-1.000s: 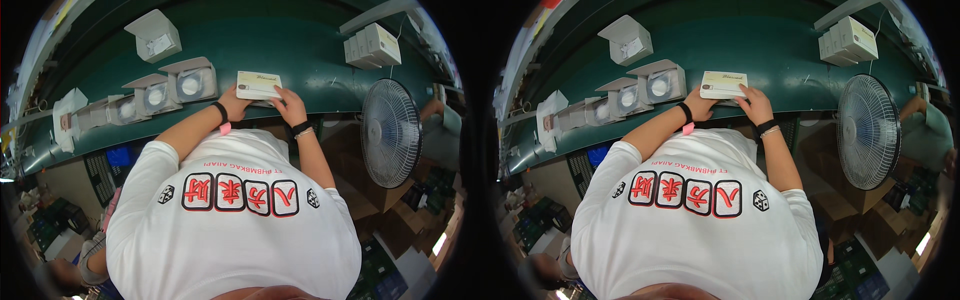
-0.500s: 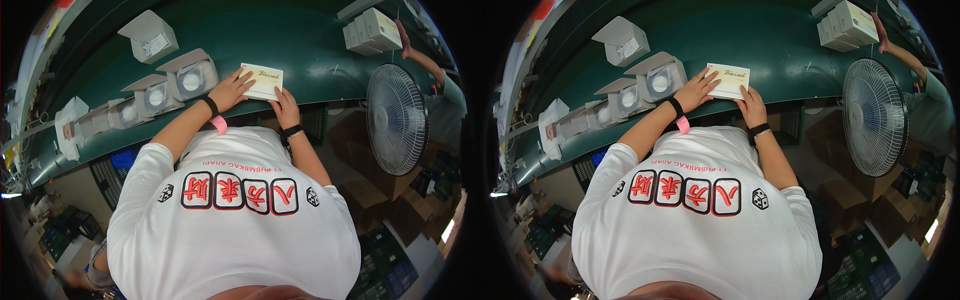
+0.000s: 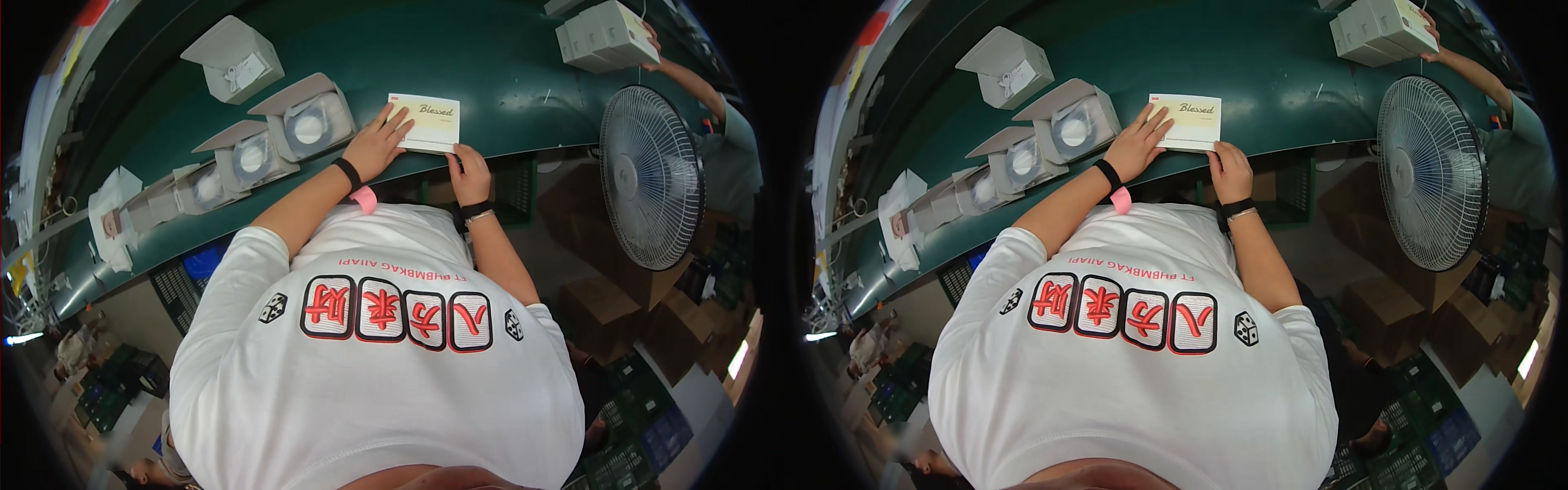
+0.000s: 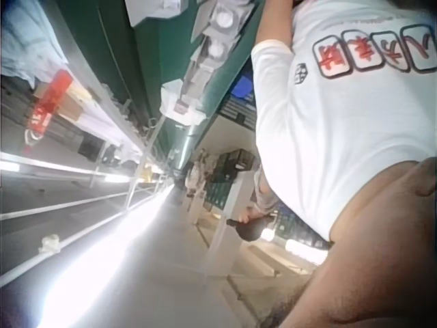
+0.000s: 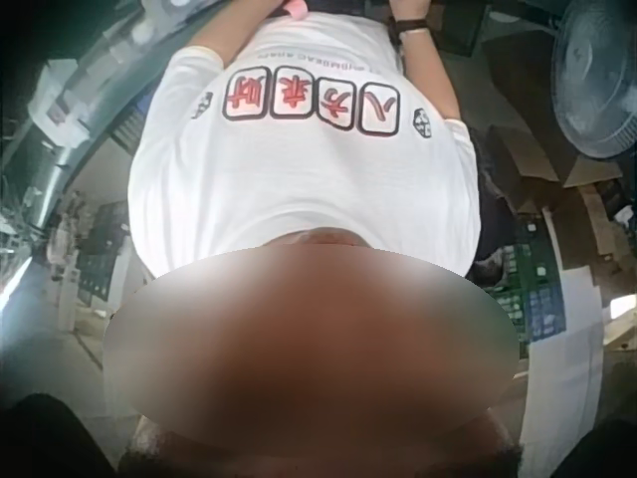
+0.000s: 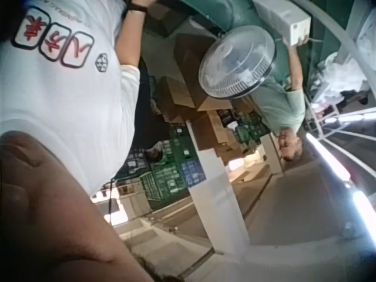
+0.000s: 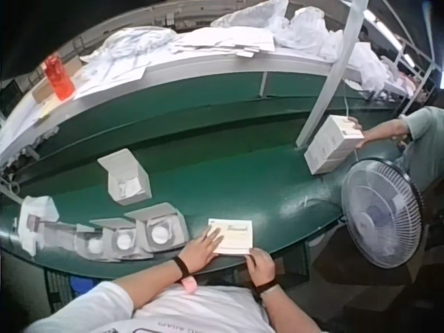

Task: The person closes the lids of several boxes, places a device into a plastic bag, and puts the bag into another box. They then place small paper packets and white cables from the shelf into the open boxes.

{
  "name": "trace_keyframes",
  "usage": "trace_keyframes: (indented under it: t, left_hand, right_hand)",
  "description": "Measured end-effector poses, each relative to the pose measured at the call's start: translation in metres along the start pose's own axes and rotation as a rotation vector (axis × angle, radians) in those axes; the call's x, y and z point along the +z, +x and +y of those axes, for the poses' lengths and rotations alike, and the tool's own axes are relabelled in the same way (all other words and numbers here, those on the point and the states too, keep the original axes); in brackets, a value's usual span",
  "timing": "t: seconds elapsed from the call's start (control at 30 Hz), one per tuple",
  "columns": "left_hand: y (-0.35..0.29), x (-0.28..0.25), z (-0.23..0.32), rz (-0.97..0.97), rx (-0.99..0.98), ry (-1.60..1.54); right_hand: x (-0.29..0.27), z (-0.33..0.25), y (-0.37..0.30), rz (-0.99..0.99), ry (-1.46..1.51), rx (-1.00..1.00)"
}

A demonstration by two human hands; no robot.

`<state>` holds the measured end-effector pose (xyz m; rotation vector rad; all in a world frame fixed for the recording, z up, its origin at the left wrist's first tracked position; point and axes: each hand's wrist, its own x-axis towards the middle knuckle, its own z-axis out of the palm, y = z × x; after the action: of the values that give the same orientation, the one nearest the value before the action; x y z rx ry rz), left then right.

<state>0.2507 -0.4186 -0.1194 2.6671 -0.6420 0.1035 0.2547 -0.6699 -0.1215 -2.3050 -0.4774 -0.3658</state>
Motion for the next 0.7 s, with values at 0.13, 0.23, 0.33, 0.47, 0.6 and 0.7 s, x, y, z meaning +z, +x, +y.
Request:
trace_keyframes:
  t: [0.13,0.23,0.33,0.47,0.6,0.7]
  left_hand:
    - [-0.003,0.002,-0.001,0.007,-0.008,0.004]
    - [-0.005,0.008,0.001,0.017,-0.015,0.010]
    - [-0.007,0.013,0.003,0.040,-0.031,0.014]
    - [-0.008,0.018,0.004,0.072,-0.031,0.000]
    - [-0.007,0.016,0.010,0.057,-0.060,-0.088]
    - [-0.008,0.020,0.011,0.062,-0.095,-0.079]
  right_hand:
    - [0.002,-0.001,0.000,0.006,-0.008,-0.003]
    - [0.005,-0.002,-0.002,0.021,-0.010,0.003]
    - [0.009,-0.002,-0.004,0.057,-0.007,0.020]
    - [0.013,0.000,-0.007,0.085,-0.021,0.051]
    - [0.012,0.003,-0.007,0.059,-0.030,0.051]
    - [0.010,0.001,-0.005,0.031,-0.046,0.044]
